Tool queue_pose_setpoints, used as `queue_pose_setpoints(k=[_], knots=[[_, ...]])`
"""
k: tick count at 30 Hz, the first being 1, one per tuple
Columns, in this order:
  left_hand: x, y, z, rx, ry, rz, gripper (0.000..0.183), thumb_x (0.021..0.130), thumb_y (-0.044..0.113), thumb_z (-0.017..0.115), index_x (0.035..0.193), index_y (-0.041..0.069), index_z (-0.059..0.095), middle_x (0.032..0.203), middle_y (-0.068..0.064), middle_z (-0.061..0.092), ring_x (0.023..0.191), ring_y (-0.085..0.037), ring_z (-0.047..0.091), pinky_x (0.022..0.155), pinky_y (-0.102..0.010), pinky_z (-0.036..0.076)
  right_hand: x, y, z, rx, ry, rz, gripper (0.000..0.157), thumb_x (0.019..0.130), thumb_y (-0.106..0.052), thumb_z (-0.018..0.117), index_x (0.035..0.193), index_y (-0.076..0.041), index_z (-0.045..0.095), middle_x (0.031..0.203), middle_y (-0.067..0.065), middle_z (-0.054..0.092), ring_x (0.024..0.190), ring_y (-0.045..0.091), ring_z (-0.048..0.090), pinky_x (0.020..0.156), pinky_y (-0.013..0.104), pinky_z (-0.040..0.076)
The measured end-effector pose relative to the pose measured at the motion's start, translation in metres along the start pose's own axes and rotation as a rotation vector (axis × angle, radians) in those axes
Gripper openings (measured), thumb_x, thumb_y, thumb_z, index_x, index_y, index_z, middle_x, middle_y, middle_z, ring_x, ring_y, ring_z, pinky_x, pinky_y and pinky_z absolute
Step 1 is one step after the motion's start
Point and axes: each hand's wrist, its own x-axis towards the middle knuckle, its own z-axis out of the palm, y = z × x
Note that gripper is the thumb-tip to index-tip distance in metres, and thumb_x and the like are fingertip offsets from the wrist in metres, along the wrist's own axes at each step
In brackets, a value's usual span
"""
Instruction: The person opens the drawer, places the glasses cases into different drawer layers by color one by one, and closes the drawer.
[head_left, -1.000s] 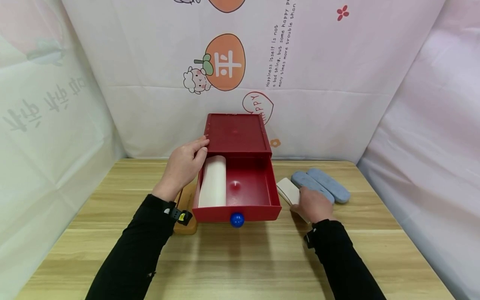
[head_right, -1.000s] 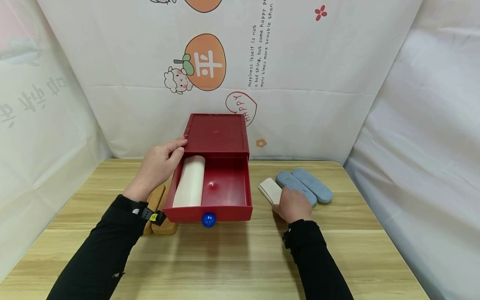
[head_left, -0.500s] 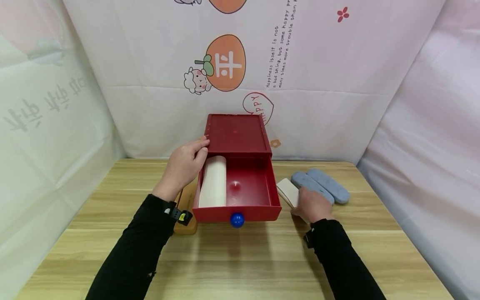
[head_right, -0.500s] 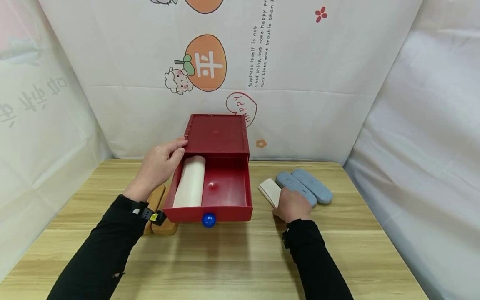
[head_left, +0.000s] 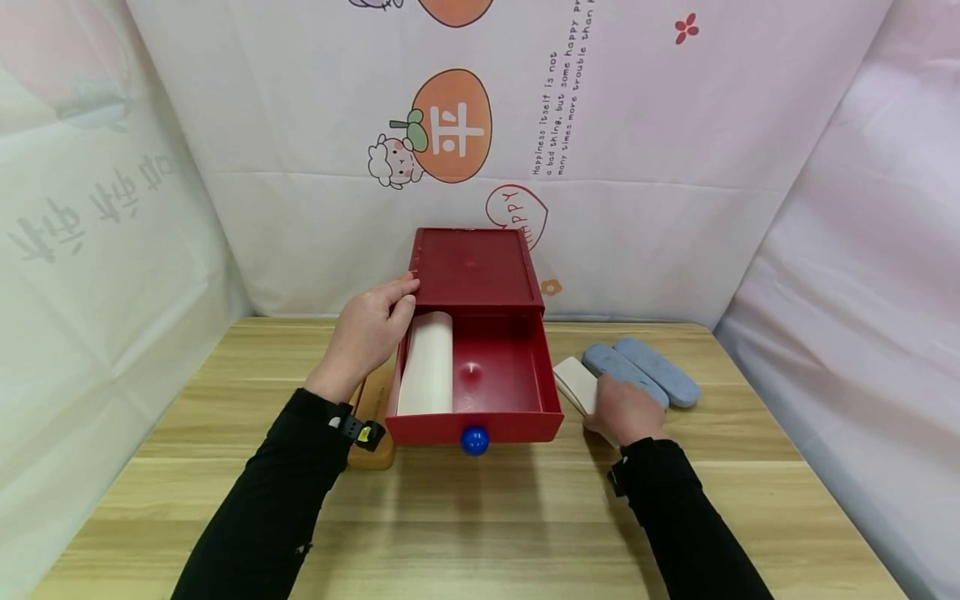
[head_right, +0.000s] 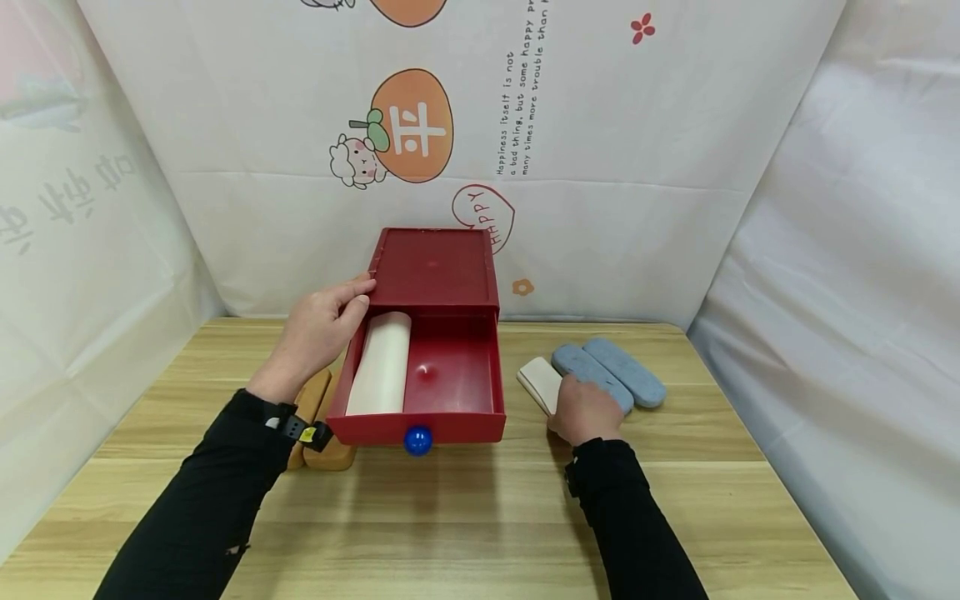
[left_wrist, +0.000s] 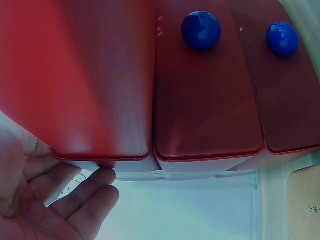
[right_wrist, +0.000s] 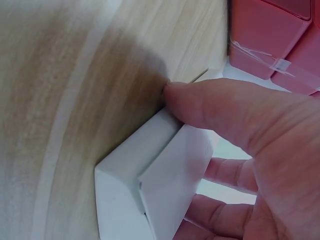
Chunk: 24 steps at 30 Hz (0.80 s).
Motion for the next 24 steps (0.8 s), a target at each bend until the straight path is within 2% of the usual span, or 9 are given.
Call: queue_pose_setpoints(k=[15,24], knots=[[0.0010,-0.0009,0.0005,0.005,0.000,0.000,0.044,0.102,0.029,0.043,0.139,0.008,0.056,0.145,-0.006,0.051,0.134,-0.020,0.043,0.106,-0.044,0.041,0.0017,-0.0001,0.0041,-0.018,0.036,-0.011,0.046,0.074,-0.037,0.077,0.097,-0.004,0.053,0.076,0.009,0.057,0.066,0.025,0.054,0.053,0.042,0.046],[0.0008,-0.0008,0.0000,0.013,0.006,0.005,0.044,0.102,0.029,0.043,0.138,0.008,0.057,0.144,-0.006,0.052,0.134,-0.020,0.044,0.107,-0.044,0.040,0.0020,-0.0036,0.0062,-0.028,0.034,0.021,0.051,0.071,-0.044,0.074,0.096,-0.005,0.052,0.076,0.010,0.056,0.064,0.026,0.054,0.052,0.040,0.044]])
